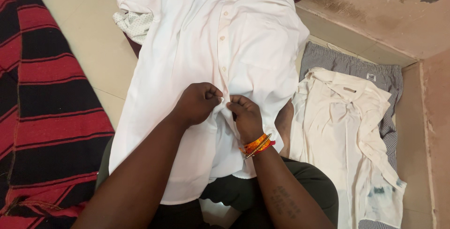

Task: The person buttons a white shirt while it rests on top of other clothes inside a purple suitcase and then smooths it out.

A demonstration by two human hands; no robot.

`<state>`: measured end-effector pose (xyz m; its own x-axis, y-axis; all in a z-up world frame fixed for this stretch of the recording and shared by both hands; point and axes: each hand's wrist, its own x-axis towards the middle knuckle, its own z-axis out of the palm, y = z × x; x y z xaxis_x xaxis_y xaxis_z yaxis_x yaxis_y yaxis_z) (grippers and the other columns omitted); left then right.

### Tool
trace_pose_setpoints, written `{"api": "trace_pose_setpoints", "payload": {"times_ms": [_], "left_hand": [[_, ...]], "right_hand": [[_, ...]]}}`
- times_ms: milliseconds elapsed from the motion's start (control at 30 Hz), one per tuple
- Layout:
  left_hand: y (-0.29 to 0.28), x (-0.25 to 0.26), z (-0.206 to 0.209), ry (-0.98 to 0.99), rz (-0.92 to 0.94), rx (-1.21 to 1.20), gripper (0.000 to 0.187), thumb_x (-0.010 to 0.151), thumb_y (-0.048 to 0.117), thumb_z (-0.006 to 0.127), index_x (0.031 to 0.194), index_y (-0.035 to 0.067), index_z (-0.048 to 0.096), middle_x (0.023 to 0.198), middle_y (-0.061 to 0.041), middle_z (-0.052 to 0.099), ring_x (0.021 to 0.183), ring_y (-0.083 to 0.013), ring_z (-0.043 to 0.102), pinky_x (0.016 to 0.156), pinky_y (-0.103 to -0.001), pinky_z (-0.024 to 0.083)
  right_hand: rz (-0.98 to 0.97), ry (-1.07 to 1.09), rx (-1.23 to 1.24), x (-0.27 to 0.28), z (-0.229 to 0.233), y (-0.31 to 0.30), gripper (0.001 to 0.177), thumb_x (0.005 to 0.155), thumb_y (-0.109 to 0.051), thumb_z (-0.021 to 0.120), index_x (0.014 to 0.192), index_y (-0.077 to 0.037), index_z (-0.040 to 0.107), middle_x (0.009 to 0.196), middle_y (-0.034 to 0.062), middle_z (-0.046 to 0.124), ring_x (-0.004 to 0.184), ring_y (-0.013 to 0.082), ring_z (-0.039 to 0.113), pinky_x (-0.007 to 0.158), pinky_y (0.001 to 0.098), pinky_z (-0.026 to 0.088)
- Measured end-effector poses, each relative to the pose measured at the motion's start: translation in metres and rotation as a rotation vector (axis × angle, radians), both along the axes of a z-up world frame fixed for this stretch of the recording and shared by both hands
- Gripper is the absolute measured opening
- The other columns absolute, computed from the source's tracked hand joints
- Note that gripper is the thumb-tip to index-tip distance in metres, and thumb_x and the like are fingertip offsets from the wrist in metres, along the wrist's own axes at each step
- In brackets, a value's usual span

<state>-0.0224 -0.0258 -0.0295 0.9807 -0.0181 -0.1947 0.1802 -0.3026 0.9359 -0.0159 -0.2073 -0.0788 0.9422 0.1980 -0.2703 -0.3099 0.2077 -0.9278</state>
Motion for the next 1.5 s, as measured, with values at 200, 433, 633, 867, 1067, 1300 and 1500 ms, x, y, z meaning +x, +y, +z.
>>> {"api": "trace_pose_setpoints", "payload": {"times_ms": [200,433,633,867,1067,1300,1500], "left_hand": [[0.000,0.000,-0.002,-0.081,-0.036,0.150,0.017,0.085,0.017,0.074,0.096,0.003,0.075,0.083,-0.006,0.074,0.075,-0.0148,0.070,0.073,-0.031,0.056],[-0.001,0.000,-0.003,-0.111,-0.004,0.156,0.017,0.080,0.016,0.073,0.092,0.003,0.075,0.080,-0.008,0.076,0.073,-0.0166,0.071,0.070,-0.032,0.056],[0.003,0.002,0.002,-0.069,0.019,0.115,0.018,0.079,0.017,0.073,0.089,0.002,0.078,0.076,-0.010,0.076,0.068,-0.0158,0.071,0.068,-0.032,0.057],[0.000,0.002,0.018,0.040,0.039,0.137,0.022,0.078,0.023,0.078,0.084,0.001,0.077,0.072,-0.010,0.074,0.065,-0.0163,0.068,0.065,-0.034,0.055],[0.001,0.004,0.014,0.017,0.050,0.245,0.019,0.075,0.017,0.078,0.079,0.001,0.069,0.069,-0.012,0.069,0.062,-0.0193,0.066,0.063,-0.035,0.055],[0.002,0.009,0.013,-0.058,0.036,0.121,0.024,0.072,0.012,0.082,0.089,0.003,0.067,0.077,-0.007,0.072,0.068,-0.0147,0.067,0.064,-0.031,0.055],[0.005,0.012,0.004,-0.016,-0.002,0.023,0.021,0.075,0.006,0.075,0.093,0.004,0.065,0.080,-0.006,0.070,0.070,-0.0127,0.064,0.065,-0.030,0.054]], "right_hand": [[-0.015,-0.046,0.023,0.007,-0.009,-0.005,0.022,0.096,-0.011,0.057,0.102,0.004,0.073,0.078,-0.0007,0.068,0.067,0.0063,0.059,0.067,0.0227,0.050],[0.039,-0.199,-0.204,0.002,-0.001,0.000,0.016,0.091,0.001,0.066,0.107,0.004,0.069,0.082,0.0001,0.072,0.069,0.0040,0.063,0.064,0.0204,0.051],[-0.011,-0.303,-0.320,-0.006,0.003,0.007,0.012,0.092,-0.002,0.072,0.104,0.002,0.070,0.079,-0.0008,0.068,0.066,0.0024,0.057,0.061,0.0187,0.048],[-0.038,-0.265,-0.407,-0.009,0.013,0.014,0.012,0.092,-0.007,0.074,0.102,-0.001,0.071,0.078,-0.0001,0.066,0.065,0.0031,0.055,0.059,0.0201,0.046],[-0.003,-0.331,-0.424,-0.007,0.007,0.016,0.013,0.092,-0.005,0.072,0.103,0.000,0.070,0.084,0.0006,0.072,0.070,0.0029,0.063,0.065,0.0192,0.053],[-0.022,-0.242,-0.200,0.003,-0.005,0.015,0.012,0.092,0.001,0.065,0.102,0.003,0.071,0.084,0.0058,0.074,0.072,0.0095,0.067,0.069,0.0238,0.055],[-0.016,0.361,0.303,0.012,-0.003,0.008,0.010,0.091,-0.010,0.061,0.096,-0.004,0.067,0.078,0.0047,0.068,0.067,0.0149,0.066,0.066,0.0280,0.055]]}}
